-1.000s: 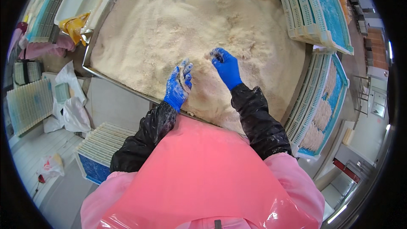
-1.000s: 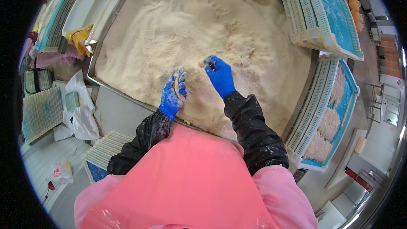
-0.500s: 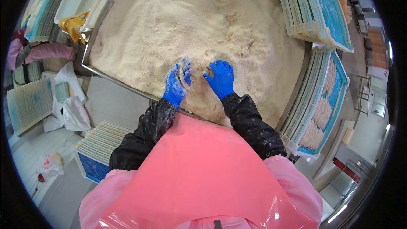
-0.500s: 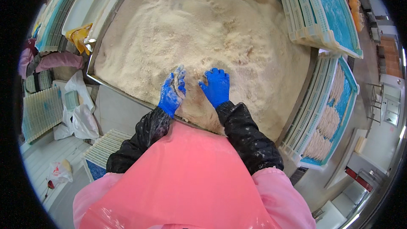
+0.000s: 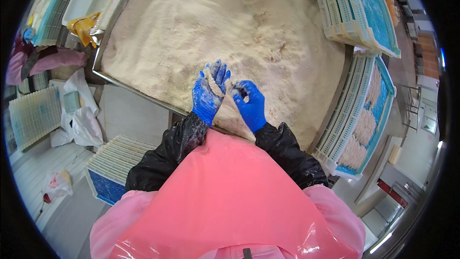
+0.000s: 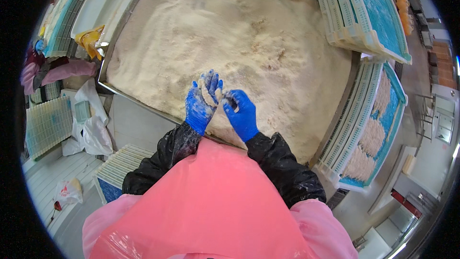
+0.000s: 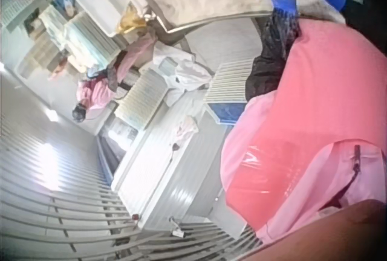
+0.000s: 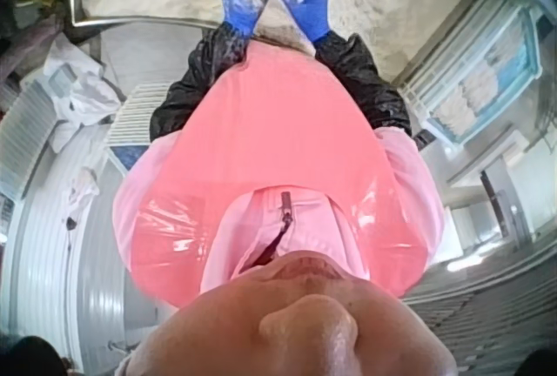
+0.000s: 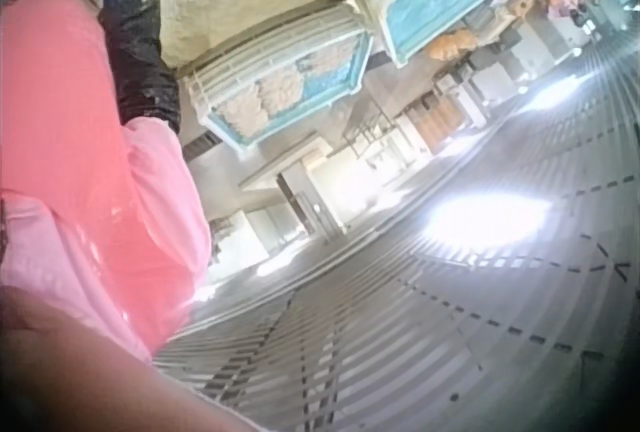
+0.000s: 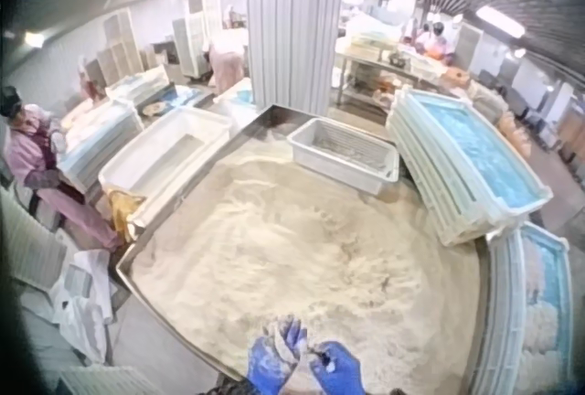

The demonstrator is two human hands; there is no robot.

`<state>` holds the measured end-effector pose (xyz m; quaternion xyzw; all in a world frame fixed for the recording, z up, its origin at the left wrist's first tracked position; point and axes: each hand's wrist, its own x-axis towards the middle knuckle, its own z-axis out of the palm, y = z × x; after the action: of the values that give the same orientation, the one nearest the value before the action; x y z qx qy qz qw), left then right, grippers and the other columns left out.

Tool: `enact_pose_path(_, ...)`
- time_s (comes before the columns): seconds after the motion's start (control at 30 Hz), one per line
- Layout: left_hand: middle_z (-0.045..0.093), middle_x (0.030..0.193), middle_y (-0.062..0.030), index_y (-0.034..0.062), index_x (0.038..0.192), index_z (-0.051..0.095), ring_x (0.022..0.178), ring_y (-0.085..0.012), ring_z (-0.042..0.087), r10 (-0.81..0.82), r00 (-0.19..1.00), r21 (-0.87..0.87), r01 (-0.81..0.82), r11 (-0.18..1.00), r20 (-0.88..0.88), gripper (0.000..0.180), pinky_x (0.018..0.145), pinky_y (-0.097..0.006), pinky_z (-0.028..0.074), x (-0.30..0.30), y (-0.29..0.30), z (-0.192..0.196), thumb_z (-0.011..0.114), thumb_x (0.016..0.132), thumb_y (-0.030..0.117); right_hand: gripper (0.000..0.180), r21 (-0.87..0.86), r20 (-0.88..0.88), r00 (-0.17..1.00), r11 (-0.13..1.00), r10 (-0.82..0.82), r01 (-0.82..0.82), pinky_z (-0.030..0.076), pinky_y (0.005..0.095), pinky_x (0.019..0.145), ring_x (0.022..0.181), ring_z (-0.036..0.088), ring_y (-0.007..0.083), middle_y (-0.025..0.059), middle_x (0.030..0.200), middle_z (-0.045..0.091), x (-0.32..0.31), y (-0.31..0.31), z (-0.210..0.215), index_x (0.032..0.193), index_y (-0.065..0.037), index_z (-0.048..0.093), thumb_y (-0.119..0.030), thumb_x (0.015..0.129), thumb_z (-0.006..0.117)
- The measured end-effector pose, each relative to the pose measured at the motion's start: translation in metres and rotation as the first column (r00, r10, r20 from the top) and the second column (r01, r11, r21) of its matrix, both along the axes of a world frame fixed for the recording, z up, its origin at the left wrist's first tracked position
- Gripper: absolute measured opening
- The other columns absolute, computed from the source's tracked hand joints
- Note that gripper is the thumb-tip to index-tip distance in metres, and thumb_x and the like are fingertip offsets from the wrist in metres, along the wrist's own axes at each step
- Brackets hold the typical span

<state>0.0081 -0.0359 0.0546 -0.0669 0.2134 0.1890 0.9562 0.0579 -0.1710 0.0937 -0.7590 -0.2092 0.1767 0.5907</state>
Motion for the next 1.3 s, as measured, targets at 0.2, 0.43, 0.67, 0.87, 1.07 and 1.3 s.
enact_pose_path(0.2, 0.031, 0.148, -0.0186, 0.0146, 0.146, 0.024, 0.135, -0.0333, 0.034, -0.067, 0.998, 0.127, 0.068, 0.990, -0.016, 0.051, 0.112, -0.046, 0.030, 0.013, -0.020, 0.010, 0.042, 0.099, 0.021, 0.018, -0.036, -0.091, 0.995, 0.999, -0.042, 0.039, 0.048, 0.0255, 0.065, 0.068, 0.057, 0.0104, 0.0067, 0.078, 0.059, -0.021, -0.016, -0.005, 0.102, 0.000, 0.061, -0.008, 0.086, 0.066)
enact_pose_path(0.43, 0.026, 0.151, -0.0187, 0.0155, 0.148, 0.023, 0.136, -0.0298, 0.034, -0.170, 0.963, 0.029, 0.167, 0.985, 0.207, 0.057, 0.111, -0.046, 0.031, 0.032, -0.054, 0.017, 0.045, 0.096, 0.015, 0.032, -0.066, -0.064, 0.996, 0.996, -0.062, 0.058, 0.047, 0.0312, 0.080, 0.090, 0.058, 0.0170, 0.0121, 0.097, 0.060, 0.002, -0.043, 0.000, 0.113, 0.000, 0.056, -0.017, 0.087, 0.064)
enact_pose_path(0.67, 0.016, 0.157, -0.0056, 0.0097, 0.152, 0.011, 0.142, -0.0168, 0.021, -0.292, 0.935, 0.900, 0.293, 0.322, -0.200, 0.054, 0.116, -0.031, 0.016, 0.067, -0.129, 0.037, 0.033, 0.103, 0.019, 0.067, 0.324, -0.039, 0.997, 0.943, -0.070, 0.079, 0.014, 0.0414, 0.115, 0.144, 0.015, 0.0299, 0.0153, 0.156, 0.017, 0.009, -0.064, 0.020, 0.150, -0.003, 0.017, -0.040, 0.099, 0.038)
enact_pose_path(0.87, 0.006, 0.158, -0.0050, 0.0075, 0.152, 0.004, 0.145, -0.0173, 0.007, -0.411, 0.907, 0.871, 0.271, 0.411, -0.089, 0.054, 0.117, -0.029, 0.008, 0.083, -0.170, 0.058, 0.027, 0.104, 0.019, 0.060, 0.241, -0.031, 0.989, 0.959, -0.146, 0.149, 0.014, 0.0376, 0.116, 0.144, 0.015, 0.0237, 0.0113, 0.157, 0.014, 0.039, -0.107, 0.025, 0.150, -0.004, 0.016, -0.033, 0.101, 0.036)
enact_pose_path(1.07, 0.004, 0.159, -0.0058, 0.0068, 0.152, 0.005, 0.145, -0.0187, 0.004, -0.389, 0.913, 0.654, 0.220, 0.724, 0.124, 0.055, 0.117, -0.031, 0.007, 0.112, -0.238, 0.100, 0.027, 0.103, 0.019, 0.059, 0.675, -0.278, 0.954, 0.684, -0.112, 0.277, 0.012, 0.0357, 0.116, 0.144, 0.014, 0.0213, 0.0093, 0.158, 0.013, 0.062, -0.151, 0.056, 0.151, -0.005, 0.013, -0.026, 0.101, 0.037)
enact_pose_path(1.3, 0.004, 0.159, -0.0083, 0.0053, 0.151, 0.005, 0.146, -0.0218, 0.002, -0.432, 0.892, 0.846, 0.127, 0.518, 0.131, 0.060, 0.117, -0.033, 0.006, 0.139, -0.325, 0.163, 0.033, 0.101, 0.020, 0.059, 0.574, -0.175, 0.945, 0.751, -0.277, 0.326, 0.014, 0.0364, 0.116, 0.144, 0.013, 0.0221, 0.0112, 0.157, 0.014, 0.077, -0.238, 0.114, 0.150, -0.002, 0.017, -0.029, 0.101, 0.037)
